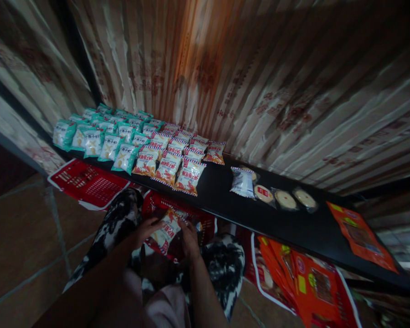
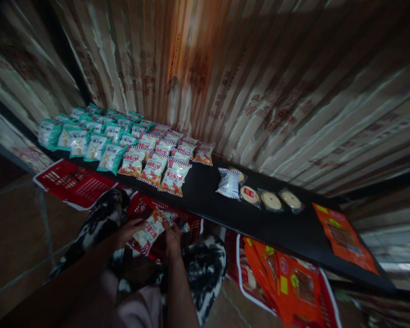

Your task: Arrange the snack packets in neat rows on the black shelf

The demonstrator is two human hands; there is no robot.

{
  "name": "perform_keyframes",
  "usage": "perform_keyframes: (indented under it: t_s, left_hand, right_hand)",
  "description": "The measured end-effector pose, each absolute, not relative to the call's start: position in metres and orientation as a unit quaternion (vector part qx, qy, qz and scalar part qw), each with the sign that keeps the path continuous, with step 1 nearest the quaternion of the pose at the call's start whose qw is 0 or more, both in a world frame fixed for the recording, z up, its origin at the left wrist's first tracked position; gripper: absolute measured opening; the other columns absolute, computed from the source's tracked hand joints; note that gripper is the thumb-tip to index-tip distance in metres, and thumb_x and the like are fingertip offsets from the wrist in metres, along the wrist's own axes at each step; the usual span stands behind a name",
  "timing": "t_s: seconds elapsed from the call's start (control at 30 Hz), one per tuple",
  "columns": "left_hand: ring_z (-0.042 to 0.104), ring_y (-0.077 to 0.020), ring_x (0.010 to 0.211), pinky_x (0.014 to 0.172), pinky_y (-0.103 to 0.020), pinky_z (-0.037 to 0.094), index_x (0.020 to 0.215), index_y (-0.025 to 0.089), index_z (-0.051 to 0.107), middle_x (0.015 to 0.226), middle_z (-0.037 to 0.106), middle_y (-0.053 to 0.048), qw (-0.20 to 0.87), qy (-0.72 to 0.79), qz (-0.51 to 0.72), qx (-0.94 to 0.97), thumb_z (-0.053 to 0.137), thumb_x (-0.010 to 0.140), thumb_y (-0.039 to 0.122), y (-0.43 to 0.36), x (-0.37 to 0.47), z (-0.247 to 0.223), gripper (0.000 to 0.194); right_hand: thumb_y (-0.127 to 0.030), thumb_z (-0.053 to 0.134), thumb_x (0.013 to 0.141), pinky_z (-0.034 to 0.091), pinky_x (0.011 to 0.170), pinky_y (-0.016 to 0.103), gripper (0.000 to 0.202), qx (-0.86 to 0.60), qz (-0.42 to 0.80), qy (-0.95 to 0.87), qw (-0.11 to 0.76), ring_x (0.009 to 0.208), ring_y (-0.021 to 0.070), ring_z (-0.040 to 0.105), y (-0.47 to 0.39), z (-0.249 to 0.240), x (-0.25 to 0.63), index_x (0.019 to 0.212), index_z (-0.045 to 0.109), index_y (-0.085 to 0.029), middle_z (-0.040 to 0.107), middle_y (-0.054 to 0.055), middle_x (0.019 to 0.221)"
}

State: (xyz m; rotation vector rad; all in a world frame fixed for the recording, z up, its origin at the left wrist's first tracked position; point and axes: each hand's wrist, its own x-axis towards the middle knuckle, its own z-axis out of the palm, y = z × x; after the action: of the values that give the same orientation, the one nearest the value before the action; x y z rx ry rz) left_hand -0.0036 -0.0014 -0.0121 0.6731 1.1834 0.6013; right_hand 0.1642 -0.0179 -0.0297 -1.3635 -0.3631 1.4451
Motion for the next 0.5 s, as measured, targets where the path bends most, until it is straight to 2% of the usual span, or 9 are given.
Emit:
perform_keyframes:
  t_s: [0.1, 0.2, 0.33, 0.5]
  left_hand:
    - [0.059, -0.0147, 0.050, 0.040, -0.021, 0.038, 0.092, 0.015, 0.063, 0.066, 0.067, -0.003, 0.729, 0.536, 0.303, 0.300, 0.075, 0.059, 0.047, 0.0012, -0.0044, -0.0141, 0.047]
    - [0.060, -0.0141, 0.052, 0.043, -0.021, 0.040, 0.086, 0.014, 0.063, 0.064, 0.066, -0.002, 0.738, 0.512, 0.335, 0.283, 0.075, 0.060, 0.043, 0.0025, -0.0046, -0.0154, 0.040]
    - [0.065, -0.0166, 0.066, 0.059, -0.025, 0.049, 0.083, 0.014, 0.062, 0.074, 0.070, -0.005, 0.746, 0.495, 0.377, 0.240, 0.076, 0.062, 0.034, 0.0045, -0.0051, -0.0169, 0.033]
    - [0.067, -0.0193, 0.080, 0.071, -0.027, 0.051, 0.083, 0.014, 0.062, 0.082, 0.070, -0.007, 0.754, 0.477, 0.404, 0.205, 0.076, 0.063, 0.028, 0.0049, -0.0043, -0.0189, 0.028]
  right_hand:
    - [-0.046, 0.074, 0.054, 0.047, 0.056, 0.026, 0.037, -0.580, 0.607, -0.131, 0.528, 0.063, 0.0173, 0.063, -0.0172, -0.0326, 0.1659, 0.078, 0.061, -0.020, 0.069, 0.001, 0.071]
    - [-0.042, 0.075, 0.053, 0.048, 0.057, 0.025, 0.034, -0.586, 0.605, -0.105, 0.529, 0.066, 0.0170, 0.063, -0.0168, -0.0310, 0.1663, 0.076, 0.061, -0.020, 0.069, 0.002, 0.073]
    - [-0.037, 0.075, 0.052, 0.049, 0.057, 0.026, 0.029, -0.602, 0.592, -0.074, 0.530, 0.068, 0.0167, 0.063, -0.0163, -0.0305, 0.1671, 0.070, 0.059, -0.021, 0.068, 0.001, 0.071]
    - [-0.036, 0.075, 0.054, 0.049, 0.055, 0.025, 0.027, -0.619, 0.576, -0.066, 0.529, 0.064, 0.0152, 0.061, -0.0162, -0.0345, 0.1686, 0.066, 0.056, -0.021, 0.065, 0.000, 0.066]
